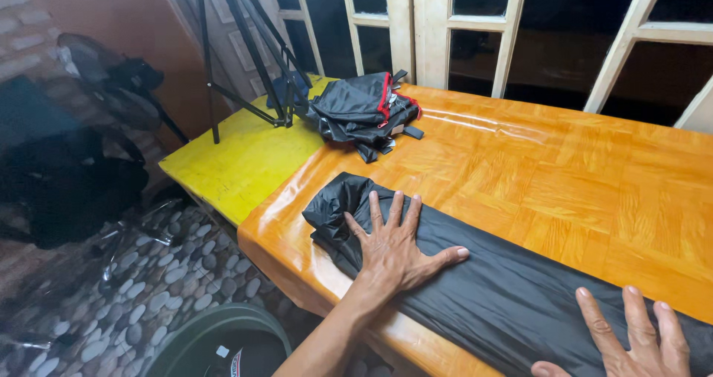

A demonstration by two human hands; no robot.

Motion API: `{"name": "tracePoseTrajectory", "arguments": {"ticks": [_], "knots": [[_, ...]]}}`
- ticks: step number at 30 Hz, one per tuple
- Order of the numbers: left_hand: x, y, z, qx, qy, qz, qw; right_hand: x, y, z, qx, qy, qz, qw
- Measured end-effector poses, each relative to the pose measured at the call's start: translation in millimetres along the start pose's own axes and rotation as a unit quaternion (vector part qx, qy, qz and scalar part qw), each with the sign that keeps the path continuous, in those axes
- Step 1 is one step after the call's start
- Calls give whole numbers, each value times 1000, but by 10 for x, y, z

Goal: The person folds a black fabric garment on a table, stuffs it into a small red-zippered pouch, and zips it closed.

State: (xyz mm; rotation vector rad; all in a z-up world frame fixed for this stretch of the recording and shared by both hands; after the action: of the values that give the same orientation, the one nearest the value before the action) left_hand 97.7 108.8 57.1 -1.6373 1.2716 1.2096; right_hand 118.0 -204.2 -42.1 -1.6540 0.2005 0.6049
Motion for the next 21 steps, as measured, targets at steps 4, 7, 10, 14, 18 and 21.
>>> {"name": "tracePoseTrajectory", "arguments": {"ticks": [4,7,10,14,18,21], "knots": [[-90,-31,110,-14,8,-5,1000,-13,47,9,-13,2,-37,999],[-110,-49,204,-30,17,-2,999,-80,-24,13,28,19,60,998],[-126,-78,207,-27,15,12,999,-187,-301,103,10,152,103,983],[-93,-119,363,-24,-10,11,1000,188,-98,-61,72,208,545,809],[-7,-264,528,-40,-69,13,997,-278,-285,164,-56,139,171,974],[-7,-242,493,-69,-94,18,993,-429,-393,232,-8,94,174,980]]}}
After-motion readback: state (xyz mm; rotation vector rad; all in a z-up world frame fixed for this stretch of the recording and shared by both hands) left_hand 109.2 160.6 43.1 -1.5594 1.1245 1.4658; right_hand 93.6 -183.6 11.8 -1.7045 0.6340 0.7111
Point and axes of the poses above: each hand's wrist, its own y-axis away from the middle knuckle, its own x-axis out of the palm, z = x × y, the point moved 9 cm from there along -y, towards the middle knuckle, and after that the axes turned 10 degrees about x, right-handed, at the moved point
